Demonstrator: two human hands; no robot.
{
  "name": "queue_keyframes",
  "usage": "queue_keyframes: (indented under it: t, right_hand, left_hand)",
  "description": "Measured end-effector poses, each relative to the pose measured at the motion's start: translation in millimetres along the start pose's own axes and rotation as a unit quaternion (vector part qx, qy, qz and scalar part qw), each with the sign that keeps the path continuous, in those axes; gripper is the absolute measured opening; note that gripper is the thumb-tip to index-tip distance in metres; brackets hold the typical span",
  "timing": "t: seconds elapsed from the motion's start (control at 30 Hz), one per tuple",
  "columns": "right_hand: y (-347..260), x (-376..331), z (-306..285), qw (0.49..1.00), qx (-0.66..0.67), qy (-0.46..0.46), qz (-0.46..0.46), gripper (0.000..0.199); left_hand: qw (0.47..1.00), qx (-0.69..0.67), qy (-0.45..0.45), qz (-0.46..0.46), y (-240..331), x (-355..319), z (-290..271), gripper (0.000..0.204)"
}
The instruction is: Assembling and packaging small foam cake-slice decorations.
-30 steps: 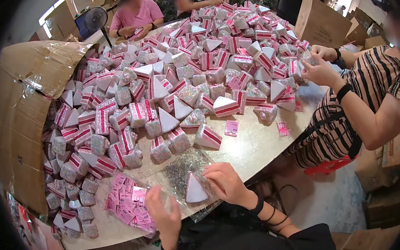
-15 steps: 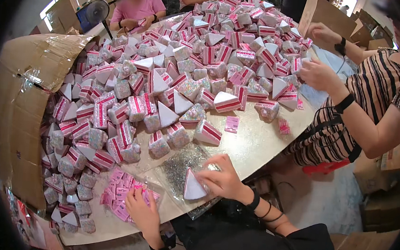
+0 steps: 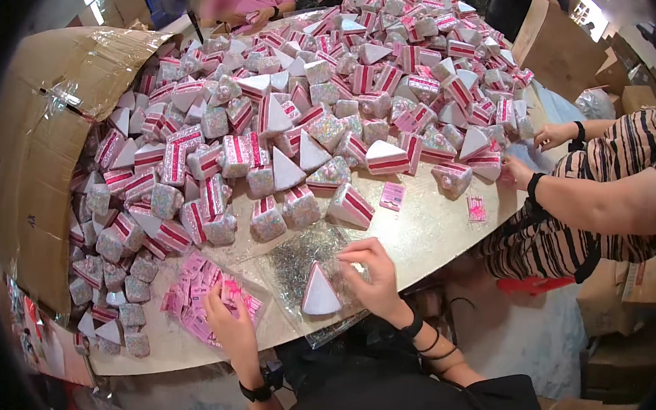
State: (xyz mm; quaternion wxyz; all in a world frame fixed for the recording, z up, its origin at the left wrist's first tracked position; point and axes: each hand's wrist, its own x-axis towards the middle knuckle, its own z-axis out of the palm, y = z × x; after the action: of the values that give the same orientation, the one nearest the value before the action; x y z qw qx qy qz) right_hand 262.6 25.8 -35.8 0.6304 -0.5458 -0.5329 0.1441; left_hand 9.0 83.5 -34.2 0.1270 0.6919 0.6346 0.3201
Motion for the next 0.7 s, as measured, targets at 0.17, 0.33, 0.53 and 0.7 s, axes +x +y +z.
queue_keyframes:
  t: [0.17,0.33,0.53,0.7]
  right_hand:
    - [6,-12,-12,0.964,0.246,0.036,0.097,0.003]
    - [5,-15,-20,0.931,0.329,0.023,0.158,0.006]
    - [-5,-19,-14,0.908,0.392,-0.018,0.146,0.009]
    - [-23,-18,-13,0.904,0.417,-0.098,0.002,0.014]
  left_hand:
    - [0.993,-0.064,0.096,0.006,2,-3,-2,0.03]
    - [0.988,-0.059,0.14,0.013,9,-3,-9,0.023]
    - [0.925,-0.364,-0.107,-0.036,49,-19,-2,0.016]
    - [0.766,-0.565,-0.248,-0.179,85,-33,8,0.012]
